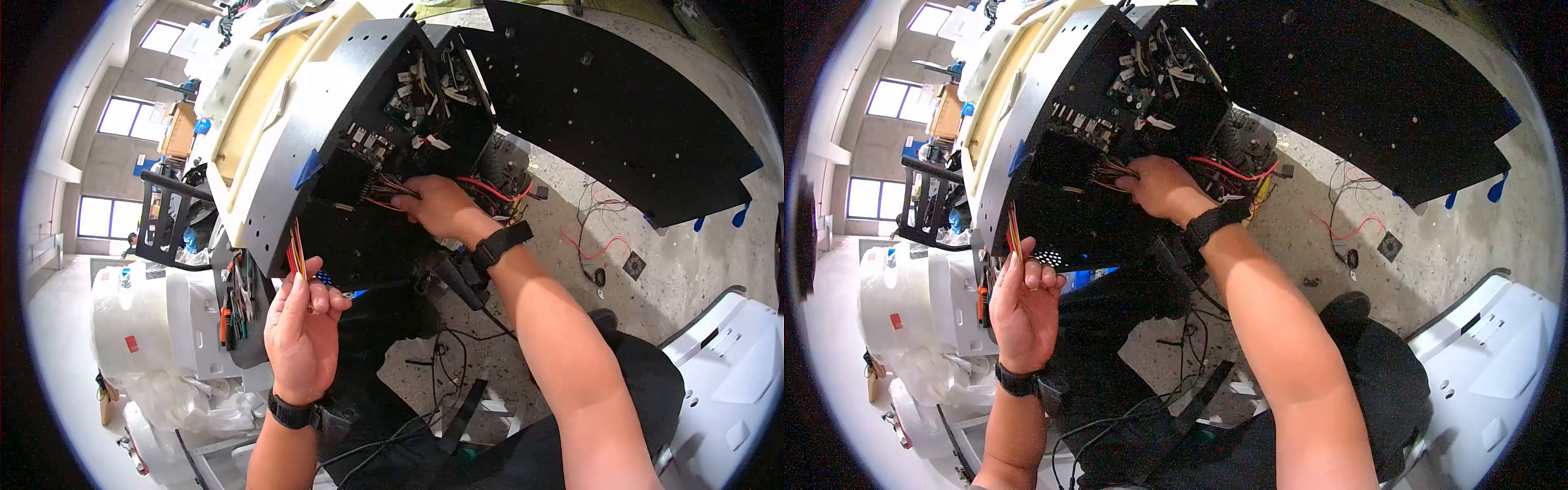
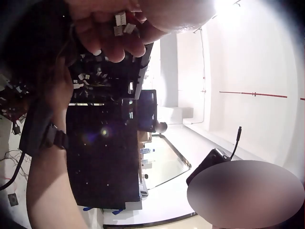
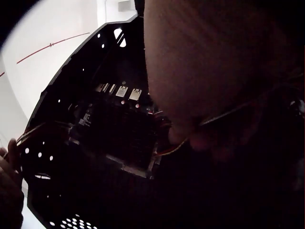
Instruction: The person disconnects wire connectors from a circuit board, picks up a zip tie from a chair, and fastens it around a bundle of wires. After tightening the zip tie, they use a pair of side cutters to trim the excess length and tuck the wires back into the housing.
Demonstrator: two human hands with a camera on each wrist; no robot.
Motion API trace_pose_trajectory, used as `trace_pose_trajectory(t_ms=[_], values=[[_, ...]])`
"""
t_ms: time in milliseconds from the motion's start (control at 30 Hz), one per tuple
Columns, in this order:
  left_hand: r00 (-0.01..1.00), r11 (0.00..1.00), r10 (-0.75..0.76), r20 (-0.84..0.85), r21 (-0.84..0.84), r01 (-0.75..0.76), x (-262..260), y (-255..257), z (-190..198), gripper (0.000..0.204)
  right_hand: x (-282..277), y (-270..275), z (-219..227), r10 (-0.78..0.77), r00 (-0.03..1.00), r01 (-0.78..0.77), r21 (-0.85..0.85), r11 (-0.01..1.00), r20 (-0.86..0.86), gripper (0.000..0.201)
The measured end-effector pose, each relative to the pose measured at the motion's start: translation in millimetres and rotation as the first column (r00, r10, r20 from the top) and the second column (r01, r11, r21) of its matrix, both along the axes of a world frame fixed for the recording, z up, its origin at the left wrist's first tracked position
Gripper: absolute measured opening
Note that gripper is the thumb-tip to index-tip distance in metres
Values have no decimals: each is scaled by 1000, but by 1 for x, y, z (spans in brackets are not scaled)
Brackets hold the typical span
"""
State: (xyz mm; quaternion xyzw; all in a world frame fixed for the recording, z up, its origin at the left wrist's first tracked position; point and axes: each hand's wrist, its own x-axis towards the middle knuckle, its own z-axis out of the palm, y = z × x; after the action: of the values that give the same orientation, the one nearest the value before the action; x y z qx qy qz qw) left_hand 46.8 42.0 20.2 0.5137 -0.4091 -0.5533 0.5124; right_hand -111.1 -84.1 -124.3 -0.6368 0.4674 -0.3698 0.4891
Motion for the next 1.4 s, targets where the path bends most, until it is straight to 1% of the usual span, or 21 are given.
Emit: trace_pose_trajectory(t_ms=[33, 167, 233, 267, 333, 400, 567, 667, 733, 767, 900, 967, 1000, 1100, 1167, 1200, 1267, 1400], values=[[1000, 1000, 0, 0, 0, 0, 0, 0, 0, 29, -2, 1, 3, -1, 999, 1, -6, 1000, -38, 34], [1000, 1000, 3, 9, 15, -3, 3, 1, 0, 29, 4, 1, -4, -42, 999, 41, -17, 999, -19, 33], [1000, 1000, 4, 7, 23, -4, 3, 2, -1, 29, 2, 6, 2, -6, 999, 2, 93, 996, 49, 35], [1000, 999, 22, 19, 33, -22, 2, 3, -2, 29, 4, 7, 0, -6, 999, 2, 92, 996, 47, 35], [999, 998, 39, 26, 42, -40, 2, 3, -4, 28, 10, 9, -7, -91, 996, 91, -47, 995, 13, 33], [999, 999, -2, 47, 41, 0, 3, 4, -6, 28, 12, 11, -9, -99, 995, 99, -46, 994, -2, 35], [1000, 999, -8, -1, 33, 8, 8, 5, -5, 27, 22, 17, -10, -129, 991, 126, -47, 991, -47, 38], [1000, 1000, -9, 1, 28, 9, 8, 6, -4, 27, 25, 21, -6, -142, 989, 136, -124, 983, -46, 39], [999, 1000, 8, 39, 28, -9, 8, 6, -2, 28, 22, 24, 5, 8, 999, -6, -58, 998, 34, 42], [999, 1000, 7, 36, 23, -8, 8, 6, -2, 30, 19, 25, 11, 25, 998, -25, 5, 1000, -51, 39], [1000, 1000, 12, 8, 15, -12, 3, 6, 0, 32, 17, 25, 10, -55, 998, 52, -84, 995, -42, 36], [999, 999, 32, 30, 36, -33, 3, 7, 1, 33, 13, 26, 17, 46, 994, -47, -10, 999, -97, 34], [999, 999, 29, 30, 34, -30, 5, 8, 1, 33, 13, 27, 18, 43, 994, -44, -12, 999, -97, 34], [999, 999, 4, 38, 35, -6, 11, 6, -1, 32, 15, 31, 18, 24, 997, -28, -61, 998, -76, 34], [998, 999, 0, 63, 40, -2, 13, 6, -3, 31, 17, 33, 16, -9, 980, 1, -40, 999, -198, 33], [998, 999, -2, 64, 42, -1, 13, 5, -4, 31, 17, 34, 13, -10, 980, 3, -39, 999, -197, 33], [997, 998, -21, 75, 55, 17, 14, 5, -7, 31, 17, 34, 8, -81, 973, 63, -88, 994, -217, 32], [994, 997, 1, 113, 72, -9, 4, 4, -9, 30, 14, 32, 4, -107, 965, 88, -88, 992, -240, 32]])
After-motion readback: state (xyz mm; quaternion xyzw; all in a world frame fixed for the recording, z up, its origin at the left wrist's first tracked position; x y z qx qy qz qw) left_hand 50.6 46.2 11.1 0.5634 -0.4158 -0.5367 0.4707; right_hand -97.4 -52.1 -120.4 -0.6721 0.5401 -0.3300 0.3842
